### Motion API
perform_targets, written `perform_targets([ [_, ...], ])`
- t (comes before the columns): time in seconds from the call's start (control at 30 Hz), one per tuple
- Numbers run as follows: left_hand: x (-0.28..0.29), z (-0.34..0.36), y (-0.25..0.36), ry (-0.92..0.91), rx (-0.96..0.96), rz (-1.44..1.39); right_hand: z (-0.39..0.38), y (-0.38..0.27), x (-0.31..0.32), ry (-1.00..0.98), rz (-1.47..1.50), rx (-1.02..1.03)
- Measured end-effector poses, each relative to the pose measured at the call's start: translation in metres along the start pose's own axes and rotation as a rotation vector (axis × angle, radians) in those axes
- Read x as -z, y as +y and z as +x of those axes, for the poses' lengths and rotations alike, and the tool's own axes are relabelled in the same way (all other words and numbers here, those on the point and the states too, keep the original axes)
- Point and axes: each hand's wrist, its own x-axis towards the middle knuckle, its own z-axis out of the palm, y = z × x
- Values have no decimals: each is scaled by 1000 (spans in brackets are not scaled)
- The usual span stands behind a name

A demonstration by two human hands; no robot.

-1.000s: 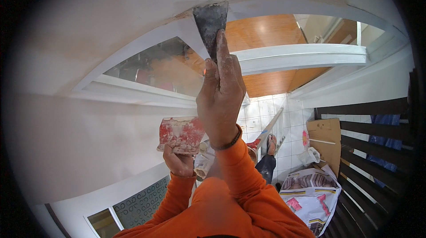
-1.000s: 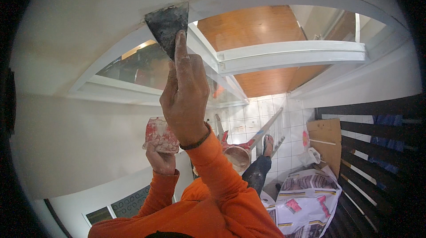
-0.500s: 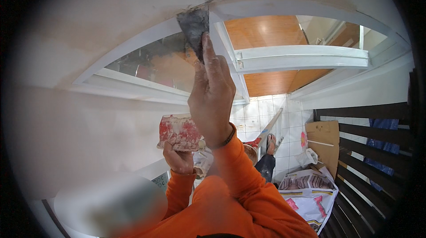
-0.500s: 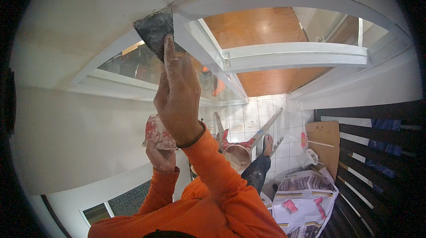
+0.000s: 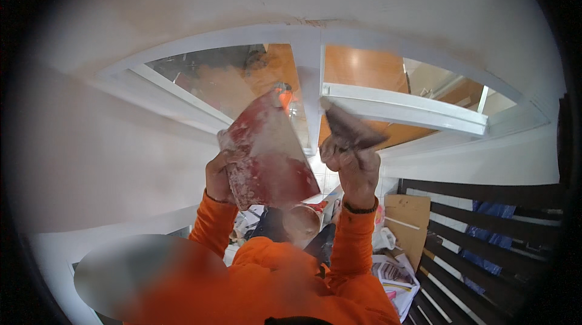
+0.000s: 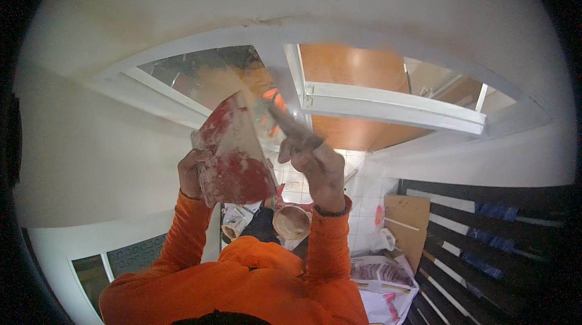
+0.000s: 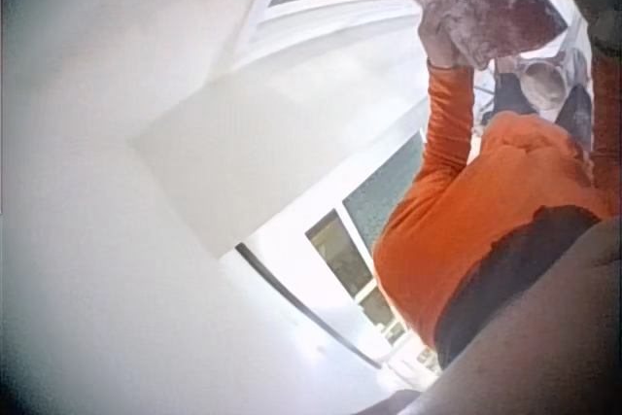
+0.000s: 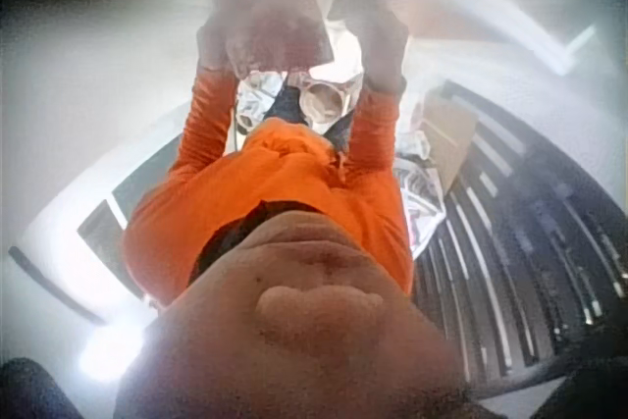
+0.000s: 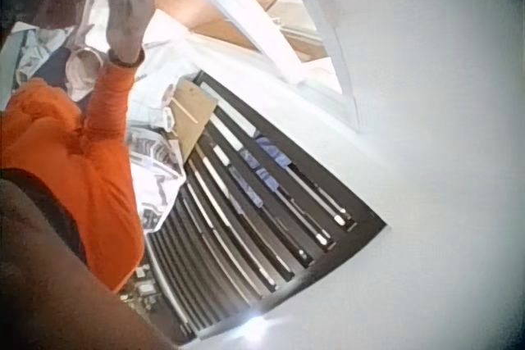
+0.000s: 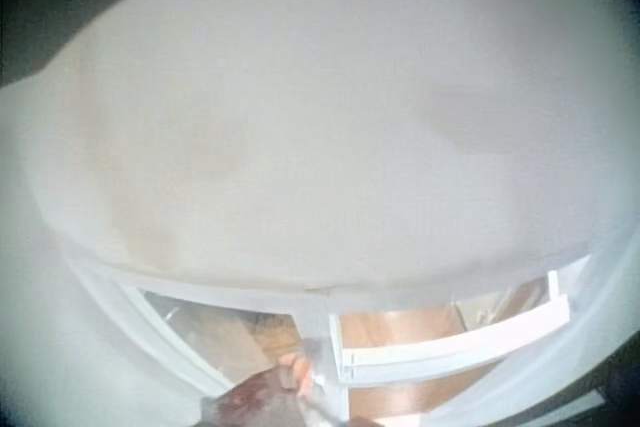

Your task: The person stands on a ladder and applies plaster to a ceiling area using a hawk and a trowel. They repeatedly scoop plaster from a bucket, transfer it to the hawk, and smooth it onto the ceiling surface.

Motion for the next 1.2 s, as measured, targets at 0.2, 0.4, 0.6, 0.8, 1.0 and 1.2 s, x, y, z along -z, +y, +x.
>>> perform_targets([
  [0.2,-12,19,6,-17,-44,112,8,-40,12,-260,-740,320],
  [0.4,13,34,5,-109,-133,208,-1,-61,40,-308,-938,317],
  [0.6,-4,32,-1,30,-68,178,-20,-71,72,-211,-1048,186],
  [0.8,-23,23,-21,41,-57,223,-33,-62,44,-179,-705,234],
  [1.0,-37,19,-2,-95,-115,175,-51,-46,84,211,-856,-7],
  [1.2,-61,15,-42,-111,-47,62,-12,-85,96,684,-536,-9],
])
